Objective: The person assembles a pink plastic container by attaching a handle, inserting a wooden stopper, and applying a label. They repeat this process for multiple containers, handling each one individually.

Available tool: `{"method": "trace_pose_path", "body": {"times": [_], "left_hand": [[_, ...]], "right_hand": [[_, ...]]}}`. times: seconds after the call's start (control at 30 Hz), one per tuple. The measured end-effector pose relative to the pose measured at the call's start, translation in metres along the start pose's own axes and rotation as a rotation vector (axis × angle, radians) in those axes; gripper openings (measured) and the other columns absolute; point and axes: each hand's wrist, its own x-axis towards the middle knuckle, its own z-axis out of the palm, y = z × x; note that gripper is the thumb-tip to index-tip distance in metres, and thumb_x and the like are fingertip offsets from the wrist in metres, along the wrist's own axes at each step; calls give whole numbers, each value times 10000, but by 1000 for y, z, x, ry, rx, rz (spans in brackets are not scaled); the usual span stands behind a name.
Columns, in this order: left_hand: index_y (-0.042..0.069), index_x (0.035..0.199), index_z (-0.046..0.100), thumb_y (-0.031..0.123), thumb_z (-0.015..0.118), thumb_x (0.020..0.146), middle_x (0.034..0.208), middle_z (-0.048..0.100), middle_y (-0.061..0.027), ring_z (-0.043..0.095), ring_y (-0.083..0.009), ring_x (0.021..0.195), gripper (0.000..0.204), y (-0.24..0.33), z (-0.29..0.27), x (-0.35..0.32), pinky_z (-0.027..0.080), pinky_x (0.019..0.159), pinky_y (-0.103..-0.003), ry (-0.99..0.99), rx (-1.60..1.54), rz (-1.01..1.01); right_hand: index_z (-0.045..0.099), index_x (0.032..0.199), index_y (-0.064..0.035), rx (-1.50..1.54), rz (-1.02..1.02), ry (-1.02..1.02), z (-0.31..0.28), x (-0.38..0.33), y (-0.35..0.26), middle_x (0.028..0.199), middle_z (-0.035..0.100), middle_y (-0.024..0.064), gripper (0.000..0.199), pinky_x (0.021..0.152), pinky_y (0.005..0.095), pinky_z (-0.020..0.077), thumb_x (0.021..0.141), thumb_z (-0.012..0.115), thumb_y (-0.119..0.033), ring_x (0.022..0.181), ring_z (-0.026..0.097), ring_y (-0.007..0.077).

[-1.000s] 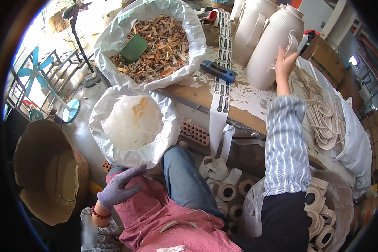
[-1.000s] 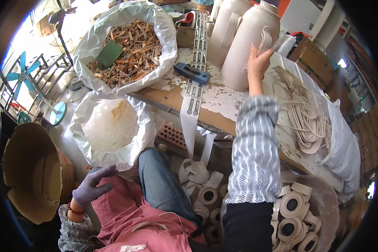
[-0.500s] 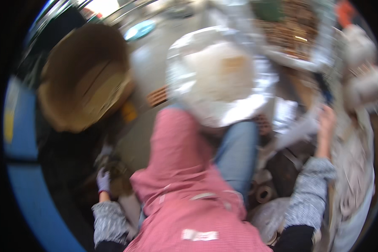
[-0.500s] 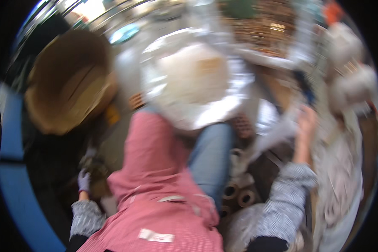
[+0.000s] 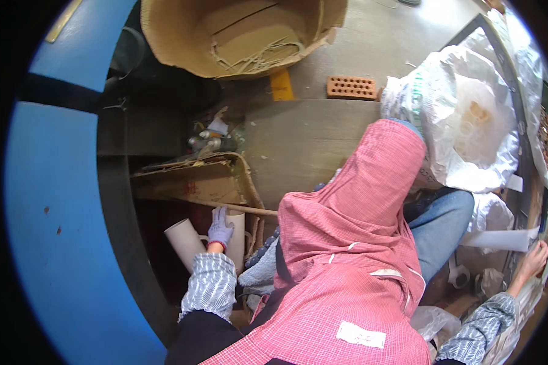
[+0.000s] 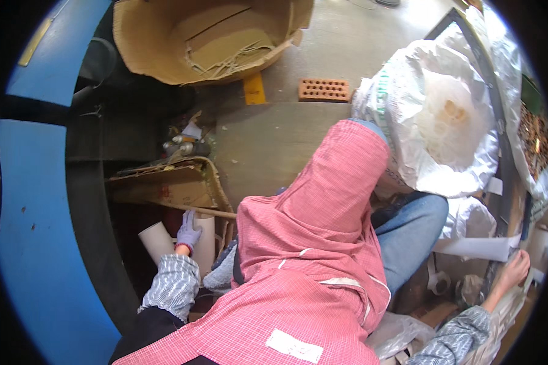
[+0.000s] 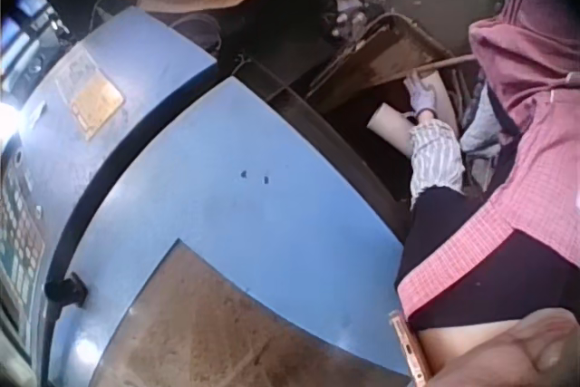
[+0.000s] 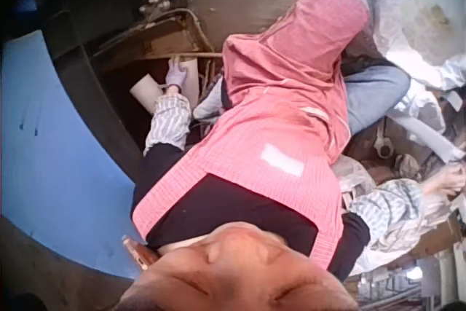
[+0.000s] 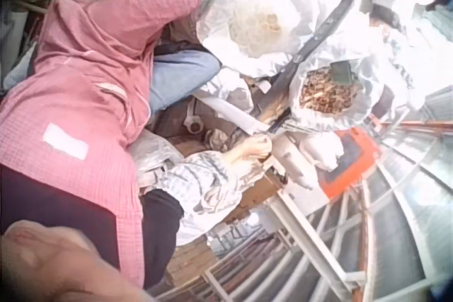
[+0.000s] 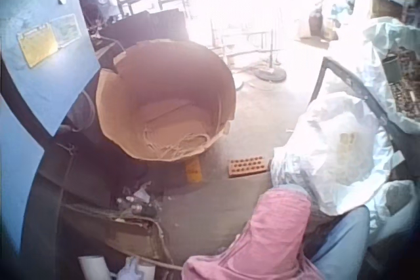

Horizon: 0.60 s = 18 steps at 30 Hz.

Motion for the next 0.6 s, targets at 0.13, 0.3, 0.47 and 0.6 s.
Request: {"method": "trace_pose_path", "body": {"times": [0.13, 0.3, 0.47, 0.6], "left_hand": [[130, 1288, 593, 357, 718, 737, 1408, 498, -140, 421, -292, 1342, 609, -63, -17, 35, 379, 1087, -411, -589, 314, -36], [182, 803, 726, 520, 770, 607, 949, 657, -30, 536, -297, 995, 392, 58, -116, 24, 424, 868, -446, 36, 381, 49], [162, 720, 657, 202, 798, 538, 831, 638, 30, 545, -253, 845, 234, 285, -285, -30, 449, 896, -437, 516, 99, 1001], [152, 733, 614, 170, 678, 663, 742, 491, 15, 532, -195, 786, 96, 412, -304, -103, 498, 948, -427, 235, 21, 1421]], "right_hand": [[583, 1096, 19, 510, 78, 31, -71, 16, -97, 1146, 594, 118, 212, 973, 334, 414, 992, 533, -158, 1073, 551, 240], [584, 1110, -14, 951, 260, 30, -114, 2, -171, 1127, 568, 51, 155, 958, 286, 416, 962, 555, -50, 1060, 524, 151], [554, 1251, -46, 1469, 334, -184, -150, 29, -307, 1149, 560, 38, 306, 922, 257, 436, 945, 557, -30, 1074, 527, 121], [211, 1506, -87, 1700, 74, -162, -193, 45, -357, 1369, 464, 114, 764, 946, 306, 416, 913, 653, -277, 1193, 490, 208]]}}
